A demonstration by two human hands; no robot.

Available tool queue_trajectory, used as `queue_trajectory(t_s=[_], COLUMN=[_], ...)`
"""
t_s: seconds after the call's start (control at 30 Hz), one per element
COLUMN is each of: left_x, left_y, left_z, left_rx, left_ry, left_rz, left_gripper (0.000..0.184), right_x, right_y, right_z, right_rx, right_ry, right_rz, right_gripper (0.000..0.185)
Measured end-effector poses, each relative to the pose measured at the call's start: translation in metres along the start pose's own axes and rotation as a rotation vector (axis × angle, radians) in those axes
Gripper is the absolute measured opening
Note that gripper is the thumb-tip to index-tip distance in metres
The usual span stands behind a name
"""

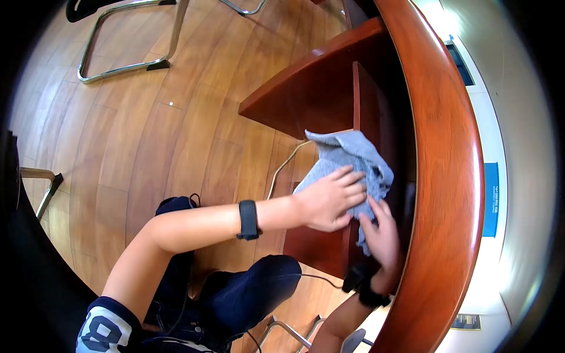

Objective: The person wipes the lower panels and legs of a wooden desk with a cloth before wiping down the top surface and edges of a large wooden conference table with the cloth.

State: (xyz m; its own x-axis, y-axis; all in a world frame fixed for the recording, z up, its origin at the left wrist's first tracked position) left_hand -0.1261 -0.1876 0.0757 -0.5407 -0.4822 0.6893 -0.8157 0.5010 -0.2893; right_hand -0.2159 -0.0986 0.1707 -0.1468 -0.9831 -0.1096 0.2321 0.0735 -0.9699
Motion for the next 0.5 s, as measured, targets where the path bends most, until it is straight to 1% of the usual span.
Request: queue_trajectory(t_s=[0.03,0.17,0.23,0.3,0.33,0.37,0.43,0.47,0.5], left_x=[-0.008,-0.030,-0.041,-0.051,-0.056,-0.062,-0.073,-0.078,-0.083], left_y=[0.005,0.017,0.023,0.031,0.035,0.047,0.072,0.079,0.086], left_z=[-0.011,-0.041,-0.060,-0.077,-0.087,-0.096,-0.114,-0.127,-0.139], left_rx=[-0.043,-0.157,-0.205,-0.217,-0.163,-0.127,-0.070,0.075,0.207], left_ry=[0.012,0.031,0.038,0.049,0.060,0.088,0.136,0.191,0.221], left_rz=[-0.002,0.090,0.150,0.197,0.237,0.253,0.277,0.373,0.361], left_gripper=[0.042,0.043,0.043,0.043,0.045,0.047,0.052,0.054,0.047], right_x=[-0.016,-0.075,-0.097,-0.121,-0.132,-0.154,-0.172,-0.175,-0.186], right_y=[0.003,0.016,0.019,0.024,0.027,0.031,0.033,0.034,0.034], right_z=[0.013,0.016,0.031,0.034,0.029,0.014,0.013,0.010,0.004], right_rx=[0.065,-0.116,-0.032,0.052,-0.022,0.148,0.309,0.139,-0.023], right_ry=[0.133,0.137,0.251,0.315,0.293,0.611,0.800,0.615,0.669], right_rz=[0.005,-0.063,-0.110,-0.222,-0.243,-0.273,-0.422,-0.430,-0.371], right_gripper=[0.043,0.045,0.042,0.038,0.035,0.035,0.036,0.039,0.039])
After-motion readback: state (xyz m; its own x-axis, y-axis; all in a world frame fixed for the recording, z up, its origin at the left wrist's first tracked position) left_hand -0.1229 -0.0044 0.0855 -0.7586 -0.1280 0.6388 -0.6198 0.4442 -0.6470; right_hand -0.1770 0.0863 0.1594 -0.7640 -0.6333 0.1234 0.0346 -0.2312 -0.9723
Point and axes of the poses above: each hand's wrist, its own x-axis towards the middle knuckle, its own y-axis out of the palm, z = x × y, the point moved 4 cm from there along x, towards the middle knuckle, and after that the axes turned 13 degrees about -y, right-handed, at the moved point
